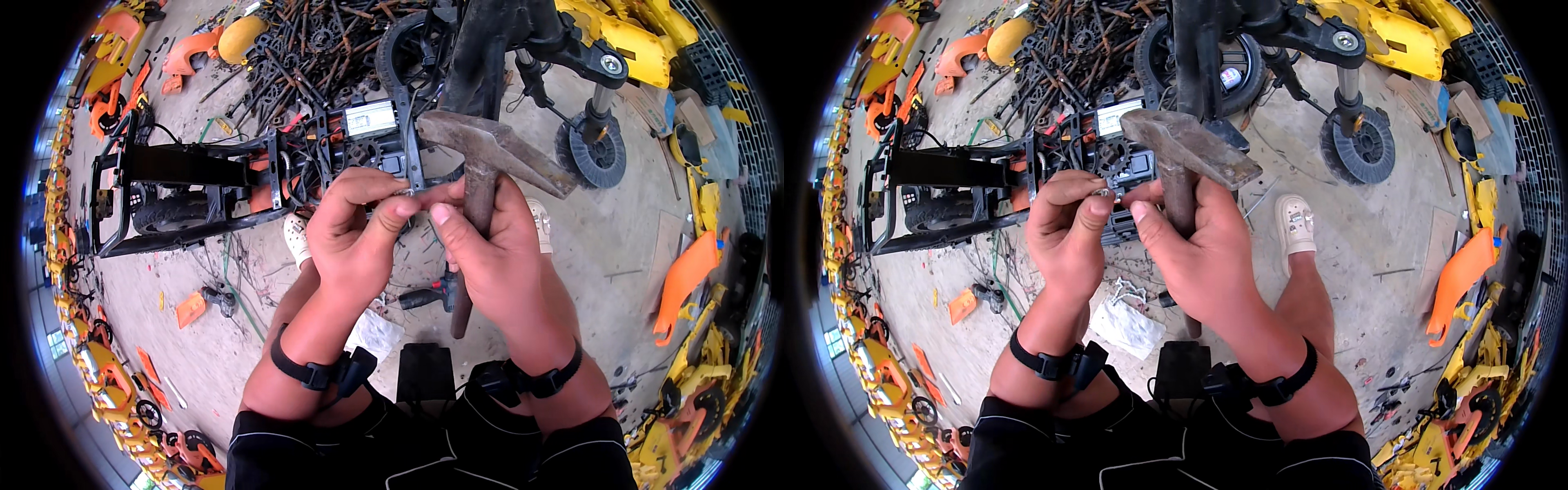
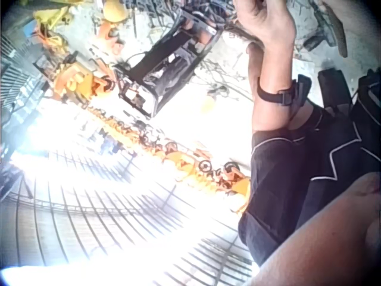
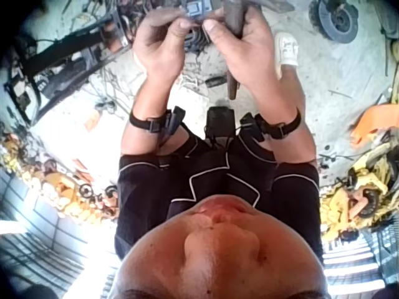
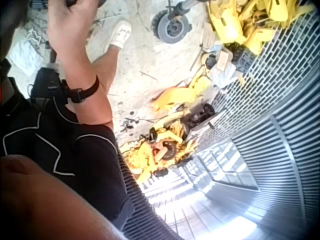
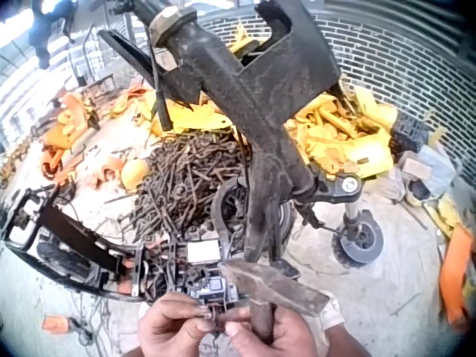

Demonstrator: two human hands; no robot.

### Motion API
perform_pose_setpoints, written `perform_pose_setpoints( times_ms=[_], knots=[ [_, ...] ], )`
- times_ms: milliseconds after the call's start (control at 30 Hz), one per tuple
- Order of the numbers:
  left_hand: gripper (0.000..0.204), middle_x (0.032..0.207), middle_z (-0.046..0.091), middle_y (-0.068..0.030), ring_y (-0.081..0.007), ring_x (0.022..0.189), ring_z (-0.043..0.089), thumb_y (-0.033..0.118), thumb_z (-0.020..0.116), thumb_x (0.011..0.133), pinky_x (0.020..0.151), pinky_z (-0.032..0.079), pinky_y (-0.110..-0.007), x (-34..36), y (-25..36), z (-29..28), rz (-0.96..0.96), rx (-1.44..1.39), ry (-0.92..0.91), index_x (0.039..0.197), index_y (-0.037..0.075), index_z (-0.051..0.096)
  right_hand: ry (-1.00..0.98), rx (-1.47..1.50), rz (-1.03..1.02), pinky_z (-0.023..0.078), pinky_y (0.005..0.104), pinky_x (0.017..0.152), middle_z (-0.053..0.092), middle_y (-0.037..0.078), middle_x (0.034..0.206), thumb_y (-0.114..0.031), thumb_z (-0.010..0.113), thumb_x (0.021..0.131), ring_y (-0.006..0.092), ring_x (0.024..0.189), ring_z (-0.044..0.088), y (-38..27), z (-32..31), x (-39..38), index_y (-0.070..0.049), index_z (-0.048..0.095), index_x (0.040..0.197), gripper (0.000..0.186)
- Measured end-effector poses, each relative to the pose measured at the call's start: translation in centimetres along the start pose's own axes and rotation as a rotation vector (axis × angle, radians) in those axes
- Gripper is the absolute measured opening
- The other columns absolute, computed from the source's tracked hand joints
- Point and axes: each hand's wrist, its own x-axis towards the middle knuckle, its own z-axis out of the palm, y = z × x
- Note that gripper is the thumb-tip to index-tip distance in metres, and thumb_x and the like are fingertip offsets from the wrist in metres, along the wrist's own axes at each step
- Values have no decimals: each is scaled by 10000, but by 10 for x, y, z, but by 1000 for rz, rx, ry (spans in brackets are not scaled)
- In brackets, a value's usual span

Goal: The person twists a wire connector with their hands and then uses a hammer to tap a metal bracket on a motorcycle frame.

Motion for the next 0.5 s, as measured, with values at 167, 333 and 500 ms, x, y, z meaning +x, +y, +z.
perform_pose_setpoints(
  times_ms=[167, 333, 500],
  knots=[
    [241, 986, 719, -85, -210, 934, 663, 23, 869, 780, 828, 529, -333, 9, -1, 1, 150, 176, -68, 987, 26, 747, -34, 159, -36, 485, 216, 638, 716, 53, 1063, -24, 677, 985, 27, 714, 559, 4, -5, 7, -30, 565, 1135, 188],
    [278, 961, 730, -72, -232, 895, 676, 34, 878, 740, 819, 537, -353, 14, 0, -4, 209, 307, -98, 992, 55, 763, -19, 122, 18, 442, 190, 499, 721, 62, 1066, -38, 697, 967, 30, 605, 538, 0, -2, 12, -43, 538, 1172, 259],
    [243, 948, 723, -48, -257, 865, 681, 120, 870, 769, 784, 512, -374, 22, 13, -17, 431, 458, -163, 979, 98, 749, -12, 113, 72, 426, 201, 460, 690, 77, 982, -45, 702, 947, 49, 554, 520, -1, -1, 8, -41, 521, 1157, 278]
  ],
)
